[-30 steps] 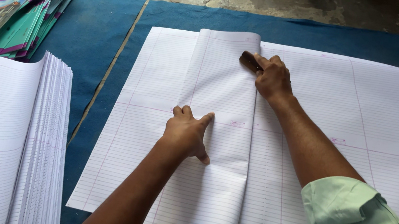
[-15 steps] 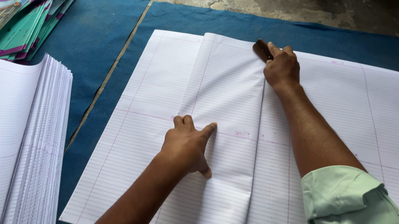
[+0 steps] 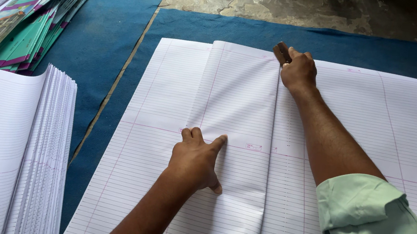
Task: The person folds large lined paper sheets in half using a wooden block to press the crease. They repeatedly fold, crease, and stack the sheets on the left side of the workspace.
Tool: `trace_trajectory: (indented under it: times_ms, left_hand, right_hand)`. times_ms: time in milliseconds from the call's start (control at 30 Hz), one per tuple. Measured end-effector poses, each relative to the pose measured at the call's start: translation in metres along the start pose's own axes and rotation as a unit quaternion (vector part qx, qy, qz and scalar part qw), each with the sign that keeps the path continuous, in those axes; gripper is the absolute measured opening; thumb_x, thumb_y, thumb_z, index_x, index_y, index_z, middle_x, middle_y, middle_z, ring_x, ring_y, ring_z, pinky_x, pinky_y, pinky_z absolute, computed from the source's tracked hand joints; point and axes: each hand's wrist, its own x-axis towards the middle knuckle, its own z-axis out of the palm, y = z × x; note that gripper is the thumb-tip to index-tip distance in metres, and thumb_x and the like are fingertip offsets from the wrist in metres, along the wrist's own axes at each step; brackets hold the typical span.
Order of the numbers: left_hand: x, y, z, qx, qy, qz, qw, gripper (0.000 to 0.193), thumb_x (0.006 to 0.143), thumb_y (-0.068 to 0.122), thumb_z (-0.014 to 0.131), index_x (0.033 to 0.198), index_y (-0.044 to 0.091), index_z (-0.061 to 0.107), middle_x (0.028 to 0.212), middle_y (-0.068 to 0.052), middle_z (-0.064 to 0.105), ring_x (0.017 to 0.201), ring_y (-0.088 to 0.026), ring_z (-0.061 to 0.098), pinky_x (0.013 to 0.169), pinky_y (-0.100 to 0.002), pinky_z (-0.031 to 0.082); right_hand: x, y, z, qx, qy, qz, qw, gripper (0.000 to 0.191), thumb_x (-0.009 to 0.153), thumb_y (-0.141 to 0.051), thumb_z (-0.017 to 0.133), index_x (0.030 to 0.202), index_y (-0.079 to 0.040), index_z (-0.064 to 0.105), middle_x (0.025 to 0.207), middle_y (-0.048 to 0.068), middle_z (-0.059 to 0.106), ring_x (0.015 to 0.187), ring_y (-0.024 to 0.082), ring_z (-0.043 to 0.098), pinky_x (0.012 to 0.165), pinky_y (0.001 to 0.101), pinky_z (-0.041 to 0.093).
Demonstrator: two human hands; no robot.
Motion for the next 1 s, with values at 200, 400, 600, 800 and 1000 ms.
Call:
trace_trajectory:
  times_ms: [200, 400, 600, 800, 1000]
  left_hand:
    - [0.001, 0.001, 0.001, 0.008, 0.003, -0.001, 1.000, 0.129, 0.051, 0.047, 0.101, 0.157, 0.032, 0.030, 0.139, -0.023, 0.044, 0.134, -0.039, 0.038, 0.094, -0.041, 0.056]
    - [0.000, 0.000, 0.004, 0.005, 0.013, 0.001, 1.000, 0.129, 0.049, 0.047, 0.101, 0.157, 0.032, 0.032, 0.138, -0.023, 0.046, 0.133, -0.039, 0.040, 0.093, -0.041, 0.057]
    - [-0.003, 0.003, 0.005, 0.010, 0.022, 0.001, 1.000, 0.129, 0.049, 0.049, 0.102, 0.156, 0.033, 0.031, 0.140, -0.024, 0.044, 0.136, -0.042, 0.036, 0.098, -0.045, 0.055]
    - [-0.009, 0.004, 0.007, 0.000, 0.026, -0.005, 1.000, 0.130, 0.048, 0.048, 0.101, 0.156, 0.035, 0.031, 0.143, -0.023, 0.043, 0.138, -0.042, 0.036, 0.099, -0.045, 0.055]
    - [-0.014, 0.006, 0.009, -0.007, 0.031, -0.013, 0.999, 0.129, 0.047, 0.047, 0.102, 0.156, 0.036, 0.033, 0.144, -0.023, 0.042, 0.141, -0.044, 0.032, 0.099, -0.045, 0.055]
  right_hand:
    - [-0.003, 0.000, -0.007, 0.017, -0.014, 0.012, 1.000, 0.053, 0.098, -0.007, 0.057, 0.150, -0.013, 0.045, 0.138, 0.015, 0.053, 0.123, 0.026, 0.059, 0.100, 0.0378, 0.054]
    - [-0.025, 0.009, -0.016, 0.036, -0.040, -0.042, 0.998, 0.051, 0.096, -0.009, 0.062, 0.146, -0.017, 0.052, 0.137, 0.011, 0.057, 0.123, 0.023, 0.057, 0.105, 0.0383, 0.049]
    - [-0.055, 0.009, -0.030, 0.050, -0.092, -0.038, 0.994, 0.052, 0.096, -0.010, 0.061, 0.145, -0.023, 0.054, 0.132, 0.008, 0.062, 0.114, 0.020, 0.065, 0.101, 0.0356, 0.054]
    - [-0.085, 0.014, -0.038, 0.050, -0.096, -0.059, 0.992, 0.049, 0.096, -0.011, 0.062, 0.143, -0.023, 0.056, 0.126, 0.008, 0.062, 0.114, 0.020, 0.062, 0.101, 0.0361, 0.053]
    - [-0.116, 0.016, -0.045, 0.036, -0.122, -0.064, 0.990, 0.048, 0.096, -0.013, 0.061, 0.143, -0.024, 0.057, 0.121, 0.007, 0.061, 0.113, 0.019, 0.061, 0.102, 0.0364, 0.053]
